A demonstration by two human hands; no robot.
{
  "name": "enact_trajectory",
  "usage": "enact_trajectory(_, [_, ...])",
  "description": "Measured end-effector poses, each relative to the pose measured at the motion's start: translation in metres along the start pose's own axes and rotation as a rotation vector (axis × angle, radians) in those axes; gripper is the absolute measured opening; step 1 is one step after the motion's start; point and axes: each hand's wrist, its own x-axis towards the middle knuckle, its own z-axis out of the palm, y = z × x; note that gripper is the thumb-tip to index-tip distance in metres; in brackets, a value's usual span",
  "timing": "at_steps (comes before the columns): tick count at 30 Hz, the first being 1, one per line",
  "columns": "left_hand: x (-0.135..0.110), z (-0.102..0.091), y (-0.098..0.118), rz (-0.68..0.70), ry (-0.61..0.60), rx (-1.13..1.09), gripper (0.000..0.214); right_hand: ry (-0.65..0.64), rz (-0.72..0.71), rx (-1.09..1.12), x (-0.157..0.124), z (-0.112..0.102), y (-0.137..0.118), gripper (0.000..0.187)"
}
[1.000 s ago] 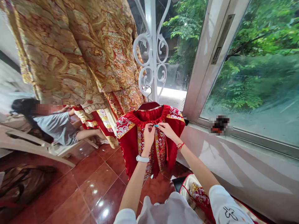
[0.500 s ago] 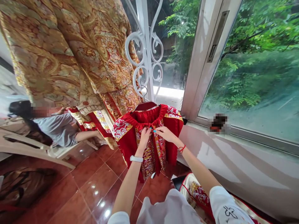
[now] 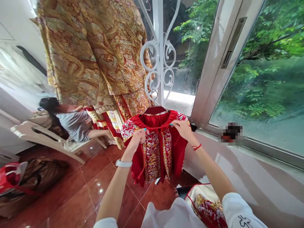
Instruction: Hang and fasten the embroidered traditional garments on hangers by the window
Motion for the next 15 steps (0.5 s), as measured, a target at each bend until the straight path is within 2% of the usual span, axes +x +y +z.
enact_trajectory(3, [-0.003, -0.007, 0.016, 0.034, 0.053, -0.039, 0.035, 0.092, 0.012, -0.025, 0.008, -0.011, -0.001, 0.035])
enact_trajectory(6, [-0.006, -0.004, 0.007, -0.011, 0.131, -0.142, 0.028, 0.164, 0.11, -0.024, -0.002, -0.003, 0.009, 0.04])
enact_trajectory(8, [-0.008, 0.0, -0.001, -0.035, 0.138, -0.263, 0.021, 0.179, 0.114, 0.024, -0.009, 0.003, 0.014, 0.034])
enact_trajectory(11, [-0.011, 0.008, -0.004, -0.044, 0.071, -0.468, 0.009, 0.096, 0.02, 0.141, -0.014, 0.003, 0.015, 0.028])
enact_trajectory(13, [-0.014, 0.013, -0.001, -0.05, 0.03, -0.538, 0.02, -0.019, -0.037, 0.13, -0.014, -0.004, 0.014, 0.024])
enact_trajectory(15, [-0.016, 0.019, 0.002, -0.021, 0.028, -0.54, 0.032, -0.118, -0.051, 0.001, -0.015, -0.01, 0.012, 0.021])
